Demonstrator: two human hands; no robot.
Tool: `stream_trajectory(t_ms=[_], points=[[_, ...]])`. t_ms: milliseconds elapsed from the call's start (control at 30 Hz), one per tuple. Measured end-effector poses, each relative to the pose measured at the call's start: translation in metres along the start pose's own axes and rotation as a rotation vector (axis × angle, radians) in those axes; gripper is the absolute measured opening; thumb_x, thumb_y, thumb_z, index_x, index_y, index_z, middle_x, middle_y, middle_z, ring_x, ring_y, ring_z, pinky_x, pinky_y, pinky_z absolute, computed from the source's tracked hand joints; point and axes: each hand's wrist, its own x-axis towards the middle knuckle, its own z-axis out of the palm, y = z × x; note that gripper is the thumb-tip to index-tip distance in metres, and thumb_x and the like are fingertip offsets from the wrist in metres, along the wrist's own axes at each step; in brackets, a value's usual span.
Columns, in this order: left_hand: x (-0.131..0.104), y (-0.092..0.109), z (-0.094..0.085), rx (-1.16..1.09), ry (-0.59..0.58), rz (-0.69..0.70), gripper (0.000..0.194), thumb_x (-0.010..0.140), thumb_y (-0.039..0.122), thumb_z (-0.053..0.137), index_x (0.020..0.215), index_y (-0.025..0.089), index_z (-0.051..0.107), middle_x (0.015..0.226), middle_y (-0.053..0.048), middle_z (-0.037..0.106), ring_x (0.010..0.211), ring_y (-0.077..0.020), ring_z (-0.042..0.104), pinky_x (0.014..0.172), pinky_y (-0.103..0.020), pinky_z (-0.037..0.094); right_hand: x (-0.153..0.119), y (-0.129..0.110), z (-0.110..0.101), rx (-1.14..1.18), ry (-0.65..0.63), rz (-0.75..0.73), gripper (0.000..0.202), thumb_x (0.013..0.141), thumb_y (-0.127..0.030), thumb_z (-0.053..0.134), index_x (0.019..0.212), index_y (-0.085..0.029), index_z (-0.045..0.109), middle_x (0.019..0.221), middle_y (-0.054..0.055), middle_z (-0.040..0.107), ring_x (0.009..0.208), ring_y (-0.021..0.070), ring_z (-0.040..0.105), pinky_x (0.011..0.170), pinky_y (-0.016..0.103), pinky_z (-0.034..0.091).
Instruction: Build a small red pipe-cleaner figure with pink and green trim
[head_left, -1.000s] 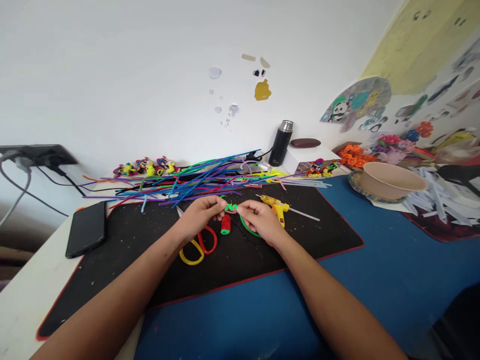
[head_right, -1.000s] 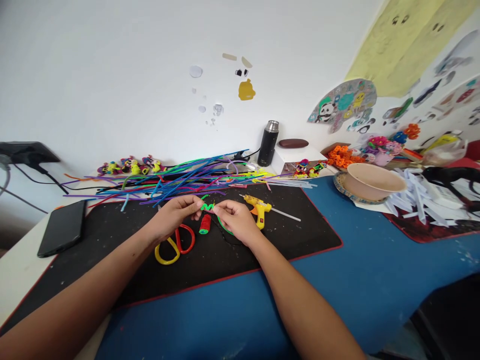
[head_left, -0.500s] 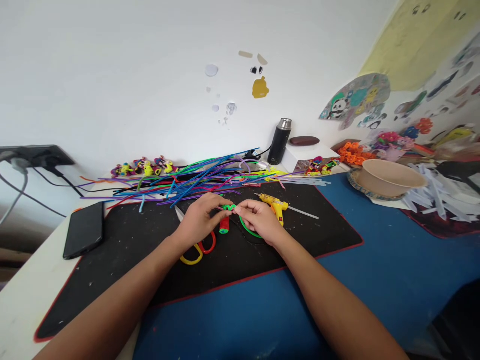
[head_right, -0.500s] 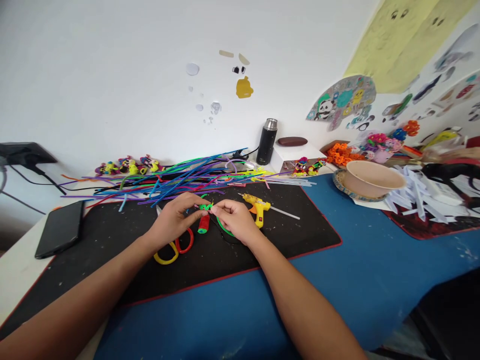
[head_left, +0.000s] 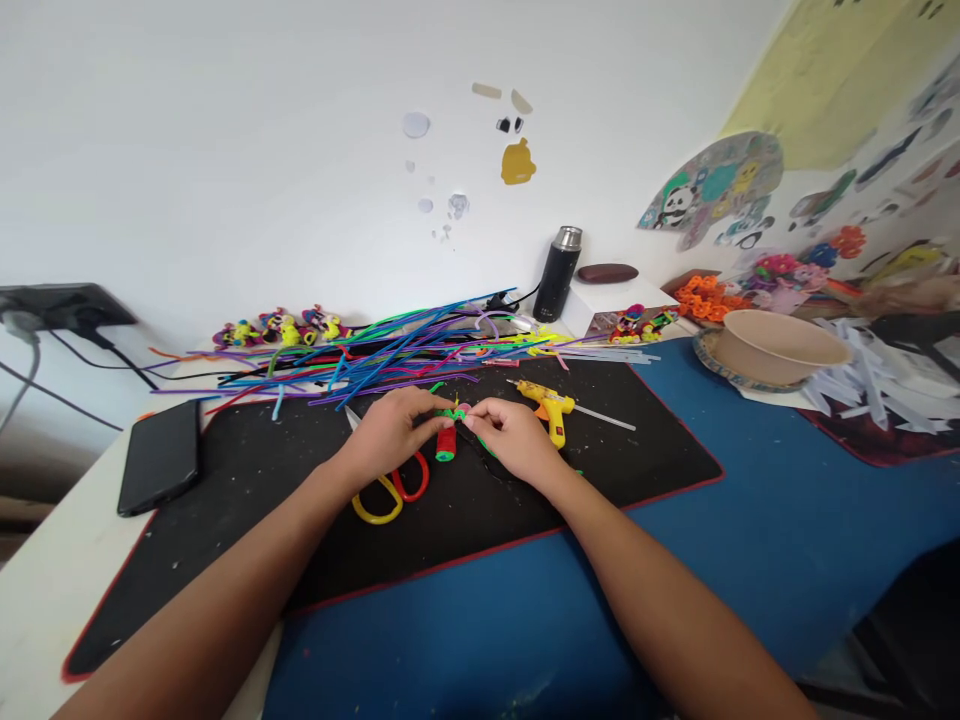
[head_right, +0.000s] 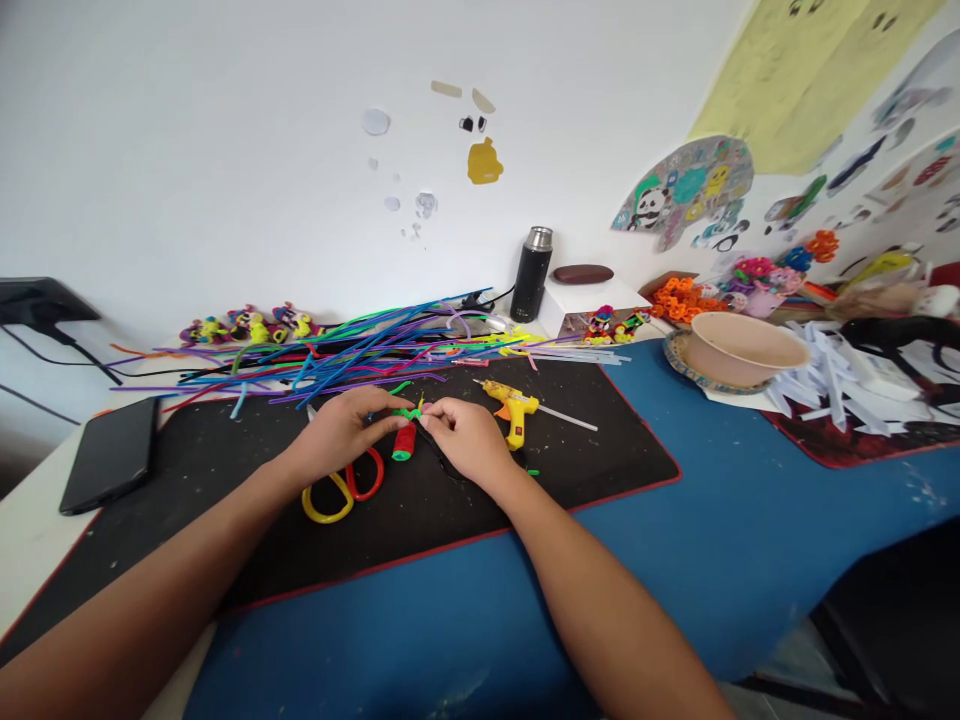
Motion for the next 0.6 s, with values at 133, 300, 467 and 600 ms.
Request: stream_trajectory(t_ms=[133,300,467,600], points=[[0.0,-0.005,-0.005,0.056,-0.121,-0.056,0.026,0.095,0.038,0.067,0.116,0.026,0.078,0.102,-0.005,0.078,0.095,-0.0247,0.068,0.084,-0.034,0.049,-0.003,-0.004,-0.001,-0.288,-0.046,-0.009,0.017,0.096,-0.027,0.065,0.089,-0.023,0.08,0.074,0.0,0.073,0.066,0.0157,0.058,0.063,0.028,0.034],[0.0,-0.01,-0.01,0.121,-0.18,-0.092,0.024,0.093,0.033,0.065,0.111,0.025,0.078,0.1,-0.005,0.077,0.095,-0.0247,0.068,0.082,-0.035,0.049,-0.004,-0.011,-0.001,-0.39,-0.078,0.001,0.019,0.099,-0.027,0.063,0.094,-0.025,0.081,0.08,0.0,0.077,0.07,0.0174,0.063,0.064,0.028,0.034],[0.001,-0.014,-0.012,0.06,-0.233,-0.16,0.023,0.091,0.035,0.065,0.106,0.023,0.078,0.098,-0.005,0.077,0.09,-0.0234,0.069,0.079,-0.034,0.051,-0.004,-0.013,0.001,-0.458,-0.081,0.003,0.02,0.098,-0.028,0.063,0.091,-0.026,0.081,0.077,0.0,0.076,0.07,0.0176,0.063,0.063,0.029,0.032],[0.0,-0.018,-0.01,0.03,-0.26,-0.172,0.02,0.091,0.035,0.064,0.101,0.023,0.078,0.095,-0.004,0.077,0.087,-0.0225,0.069,0.078,-0.034,0.051,-0.004,-0.013,0.003,-0.512,-0.075,0.006,0.019,0.098,-0.028,0.063,0.091,-0.027,0.081,0.075,0.0,0.074,0.069,0.0179,0.062,0.062,0.029,0.03]])
